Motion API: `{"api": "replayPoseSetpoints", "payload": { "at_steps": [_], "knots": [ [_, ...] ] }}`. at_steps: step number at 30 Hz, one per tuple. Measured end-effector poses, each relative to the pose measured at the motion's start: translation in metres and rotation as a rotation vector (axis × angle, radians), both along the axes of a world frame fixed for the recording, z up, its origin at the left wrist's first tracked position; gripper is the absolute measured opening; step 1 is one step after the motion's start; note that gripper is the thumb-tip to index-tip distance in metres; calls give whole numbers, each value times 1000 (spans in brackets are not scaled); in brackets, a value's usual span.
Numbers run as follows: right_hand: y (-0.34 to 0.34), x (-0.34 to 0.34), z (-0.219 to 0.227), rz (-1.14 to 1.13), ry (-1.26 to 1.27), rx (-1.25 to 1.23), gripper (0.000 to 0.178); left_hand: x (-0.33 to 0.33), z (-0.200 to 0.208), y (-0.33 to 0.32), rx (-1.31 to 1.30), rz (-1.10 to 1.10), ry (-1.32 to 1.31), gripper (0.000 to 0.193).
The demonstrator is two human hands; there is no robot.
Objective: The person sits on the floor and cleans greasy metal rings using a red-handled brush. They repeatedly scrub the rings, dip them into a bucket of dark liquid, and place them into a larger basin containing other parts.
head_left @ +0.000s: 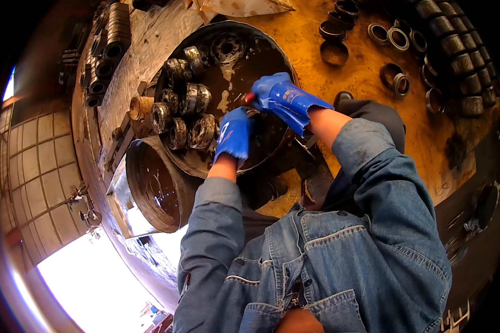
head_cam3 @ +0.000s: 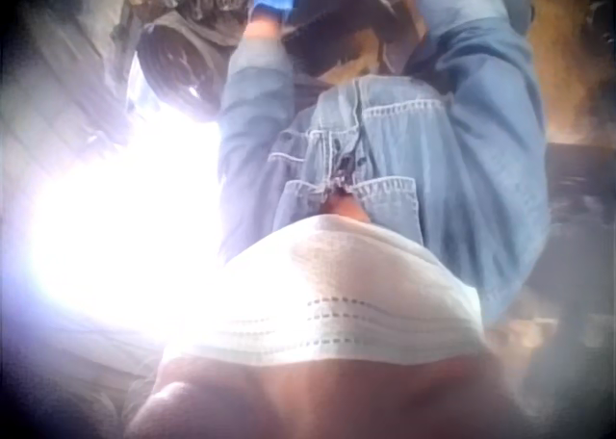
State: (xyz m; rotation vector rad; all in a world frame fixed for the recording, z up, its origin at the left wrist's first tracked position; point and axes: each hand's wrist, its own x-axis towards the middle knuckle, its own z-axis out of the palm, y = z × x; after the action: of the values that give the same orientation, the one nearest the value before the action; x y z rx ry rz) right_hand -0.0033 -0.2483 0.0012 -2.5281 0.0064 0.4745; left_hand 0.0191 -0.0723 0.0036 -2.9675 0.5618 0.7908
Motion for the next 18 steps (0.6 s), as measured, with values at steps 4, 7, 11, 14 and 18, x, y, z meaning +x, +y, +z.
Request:
{"api": "replayPoseSetpoints", "payload": {
  "at_steps": [4, 7, 11, 14, 18],
  "knots": [
    [-10, 1, -8, -5, -87, -20, 37, -23, -29, 55, -565, 156, -73, 40],
    [-14, -2, 12, -255, -97, 368, 48, -33, -51, 70, -681, 265, -68, 34],
    [16, 12, -12, 33, -107, 665, 45, -38, -59, 65, -802, 273, -110, 30],
    [34, -3, -1, 90, -68, 459, 37, -33, -60, 65, -562, 264, -107, 30],
    [9, -2, -7, 49, -69, 423, 52, -35, -80, 83, -828, 367, -99, 36]
  ]
}}
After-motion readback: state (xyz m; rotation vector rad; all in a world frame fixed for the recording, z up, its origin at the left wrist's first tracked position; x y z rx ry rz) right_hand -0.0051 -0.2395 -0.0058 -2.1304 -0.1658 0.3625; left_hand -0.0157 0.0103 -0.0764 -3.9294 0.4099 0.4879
